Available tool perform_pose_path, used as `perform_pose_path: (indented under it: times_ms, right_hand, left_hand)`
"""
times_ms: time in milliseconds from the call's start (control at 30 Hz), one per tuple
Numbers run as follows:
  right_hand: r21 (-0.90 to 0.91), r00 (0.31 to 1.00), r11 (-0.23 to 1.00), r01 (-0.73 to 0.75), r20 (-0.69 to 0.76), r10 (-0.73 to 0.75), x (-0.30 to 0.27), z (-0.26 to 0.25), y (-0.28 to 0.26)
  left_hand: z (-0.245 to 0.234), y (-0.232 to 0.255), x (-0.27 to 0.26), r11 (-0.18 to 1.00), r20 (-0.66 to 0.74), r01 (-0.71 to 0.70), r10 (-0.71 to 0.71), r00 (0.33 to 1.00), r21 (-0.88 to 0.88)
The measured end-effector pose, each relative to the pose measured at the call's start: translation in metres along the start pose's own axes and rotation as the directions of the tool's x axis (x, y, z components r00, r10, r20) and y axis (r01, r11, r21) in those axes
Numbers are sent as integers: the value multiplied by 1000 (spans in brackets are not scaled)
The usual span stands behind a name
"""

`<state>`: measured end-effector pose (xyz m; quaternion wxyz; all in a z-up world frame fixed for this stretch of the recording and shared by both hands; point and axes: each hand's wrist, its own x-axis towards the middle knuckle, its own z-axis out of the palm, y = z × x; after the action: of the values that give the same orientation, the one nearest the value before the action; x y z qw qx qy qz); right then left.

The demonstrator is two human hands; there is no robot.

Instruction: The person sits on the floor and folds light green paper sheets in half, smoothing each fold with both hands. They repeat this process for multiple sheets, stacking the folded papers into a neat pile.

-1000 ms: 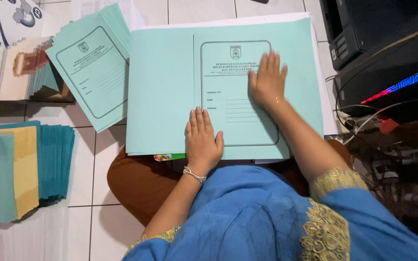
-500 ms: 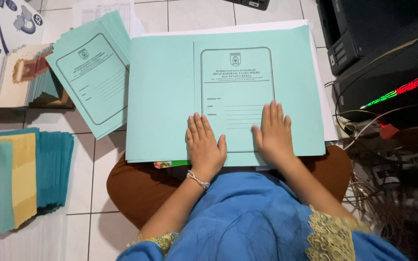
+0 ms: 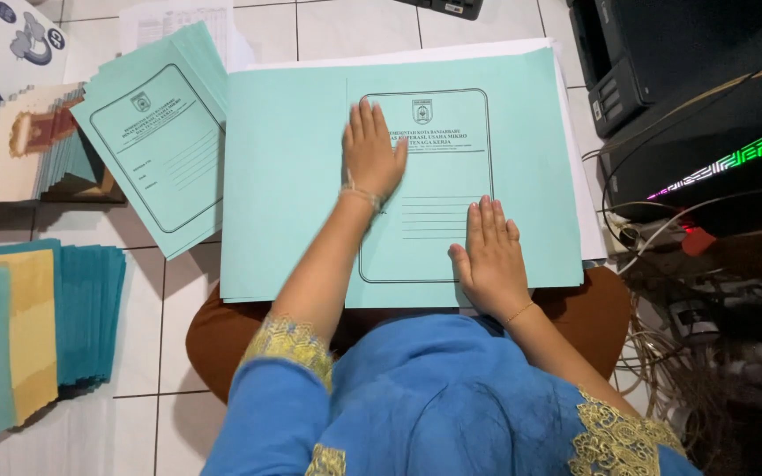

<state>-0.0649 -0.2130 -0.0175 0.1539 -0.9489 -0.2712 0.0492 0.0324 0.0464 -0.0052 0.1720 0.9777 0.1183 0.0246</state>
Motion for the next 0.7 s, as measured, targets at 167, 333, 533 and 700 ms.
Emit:
perform_pose_path:
  times_ms: [167,333,533,700]
  right_hand:
    - [8,999,999,-38,12,38,5,-2,-5]
    - [-12,995,995,-98,8,98,97,-9,-9]
    - [-52,983,983,-178,-55,175,267,-13,25]
    - [7,989,990,-140,-47,140,210,-15,9]
  left_hand:
    - [-24,21,-161,987,81,-148,153,985,-66]
    - [1,8,-205,957,7,-285,285,958,-46]
    - [22,4,-204,955,-155,-278,292,944,108]
    - [22,9,-203,969,-161,-222,238,958,109]
